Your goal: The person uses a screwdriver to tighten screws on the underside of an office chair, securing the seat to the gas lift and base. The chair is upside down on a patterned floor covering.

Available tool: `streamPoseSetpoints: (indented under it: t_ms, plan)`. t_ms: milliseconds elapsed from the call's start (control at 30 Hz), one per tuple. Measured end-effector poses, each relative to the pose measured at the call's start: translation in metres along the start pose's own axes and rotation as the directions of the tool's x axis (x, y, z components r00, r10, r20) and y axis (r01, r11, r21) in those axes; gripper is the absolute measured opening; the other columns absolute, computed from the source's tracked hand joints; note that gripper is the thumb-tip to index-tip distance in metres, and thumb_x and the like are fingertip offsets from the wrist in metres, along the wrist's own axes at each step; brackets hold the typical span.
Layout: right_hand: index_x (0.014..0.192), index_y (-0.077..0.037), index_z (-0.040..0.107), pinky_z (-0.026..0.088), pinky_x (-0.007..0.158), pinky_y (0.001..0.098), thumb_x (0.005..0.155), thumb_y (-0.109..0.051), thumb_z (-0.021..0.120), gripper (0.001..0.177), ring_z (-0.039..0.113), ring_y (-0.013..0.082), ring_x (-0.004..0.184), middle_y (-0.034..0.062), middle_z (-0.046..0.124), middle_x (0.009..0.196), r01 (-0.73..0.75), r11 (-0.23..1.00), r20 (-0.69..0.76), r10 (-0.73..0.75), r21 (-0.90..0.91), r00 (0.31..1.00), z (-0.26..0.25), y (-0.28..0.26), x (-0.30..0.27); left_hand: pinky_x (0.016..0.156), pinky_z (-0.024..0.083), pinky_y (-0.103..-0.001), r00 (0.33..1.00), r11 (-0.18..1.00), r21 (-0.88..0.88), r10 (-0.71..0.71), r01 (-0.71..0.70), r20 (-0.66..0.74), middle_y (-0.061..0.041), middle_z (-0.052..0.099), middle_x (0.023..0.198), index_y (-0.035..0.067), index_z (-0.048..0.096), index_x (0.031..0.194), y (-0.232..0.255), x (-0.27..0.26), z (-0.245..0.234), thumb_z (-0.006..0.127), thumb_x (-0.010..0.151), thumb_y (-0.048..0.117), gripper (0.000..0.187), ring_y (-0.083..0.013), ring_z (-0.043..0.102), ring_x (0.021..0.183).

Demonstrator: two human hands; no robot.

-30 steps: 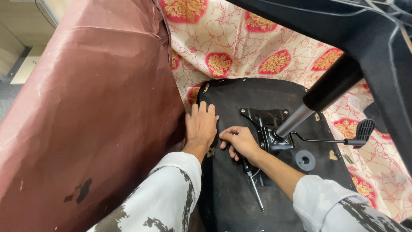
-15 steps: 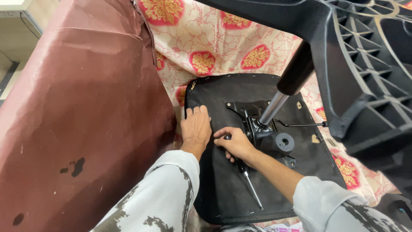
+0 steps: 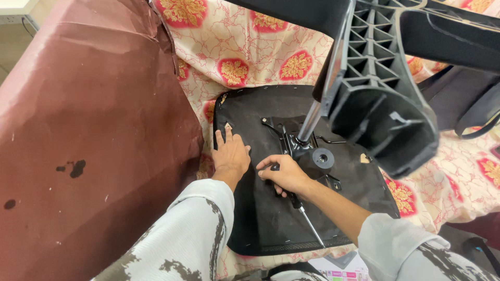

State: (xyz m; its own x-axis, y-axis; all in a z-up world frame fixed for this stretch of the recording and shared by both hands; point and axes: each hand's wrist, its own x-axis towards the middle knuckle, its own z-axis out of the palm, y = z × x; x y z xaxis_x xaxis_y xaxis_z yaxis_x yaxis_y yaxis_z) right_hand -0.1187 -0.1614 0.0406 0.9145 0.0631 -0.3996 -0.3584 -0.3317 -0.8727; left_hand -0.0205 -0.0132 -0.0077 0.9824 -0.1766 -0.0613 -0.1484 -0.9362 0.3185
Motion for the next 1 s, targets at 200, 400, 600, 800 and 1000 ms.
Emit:
streamPoseSetpoints:
  t_ms: [200,400,600,800,1000]
  plan:
    - [0.118,-0.003,0.069,0.042,0.036,0.0239,0.088,-0.016,0.071,0.033,0.051,0.008,0.044,0.0045,0.069,0.08,-0.029,0.997,0.137,0.038,-0.071,0.99,-0.01,0.0,-0.02,0.112,0.032,-0.065,0.998,0.996,-0.053,-0.07,0.069,-0.01,-0.011,0.024,0.167,0.007,0.056,0.132,0.011,-0.021,-0.001,0.061,0.098,0.04,0.048,-0.0332,0.015,0.156]
    - [0.125,-0.01,0.066,0.044,0.04,0.0246,0.088,-0.024,0.07,0.04,0.054,0.0083,0.047,0.0017,0.07,0.088,0.025,0.975,0.369,0.059,-0.219,0.928,-0.038,-0.014,-0.046,0.117,0.021,-0.07,0.983,0.977,-0.12,-0.18,0.175,-0.034,-0.009,0.026,0.166,0.007,0.061,0.131,0.036,-0.043,0.003,0.061,0.097,0.043,0.05,-0.0302,0.015,0.155]
    - [0.105,-0.002,0.074,0.043,0.041,0.0241,0.09,-0.03,0.073,0.032,0.054,0.0083,0.047,0.0032,0.068,0.084,0.172,0.953,0.533,-0.013,-0.249,0.846,-0.078,-0.013,-0.074,0.106,0.04,-0.053,0.955,0.919,-0.304,-0.287,0.252,-0.074,-0.017,0.067,0.114,0.008,0.073,0.102,0.066,-0.073,-0.013,0.065,0.09,0.036,0.031,-0.0348,0.056,0.118]
    - [0.094,0.0,0.075,0.042,0.04,0.0234,0.091,-0.03,0.075,0.03,0.052,0.0065,0.046,0.0026,0.069,0.075,0.222,0.944,0.525,-0.063,-0.244,0.849,-0.12,-0.004,-0.091,0.058,0.047,-0.032,0.921,0.544,-0.838,-0.307,-0.036,-0.239,-0.006,0.065,0.061,0.0,0.058,0.07,0.1,-0.114,-0.034,0.068,0.089,0.023,0.032,-0.0155,0.061,0.058]
    - [0.103,-0.002,0.075,0.037,0.035,0.0237,0.091,-0.027,0.073,0.028,0.048,0.0077,0.04,0.0051,0.07,0.072,0.199,0.979,0.316,-0.178,-0.037,0.932,-0.15,0.019,-0.093,0.048,0.034,-0.028,0.878,0.564,-0.77,-0.155,-0.298,-0.454,-0.005,0.048,0.056,-0.001,0.055,0.071,0.147,-0.158,-0.03,0.07,0.094,0.021,0.035,-0.0054,0.041,0.056]
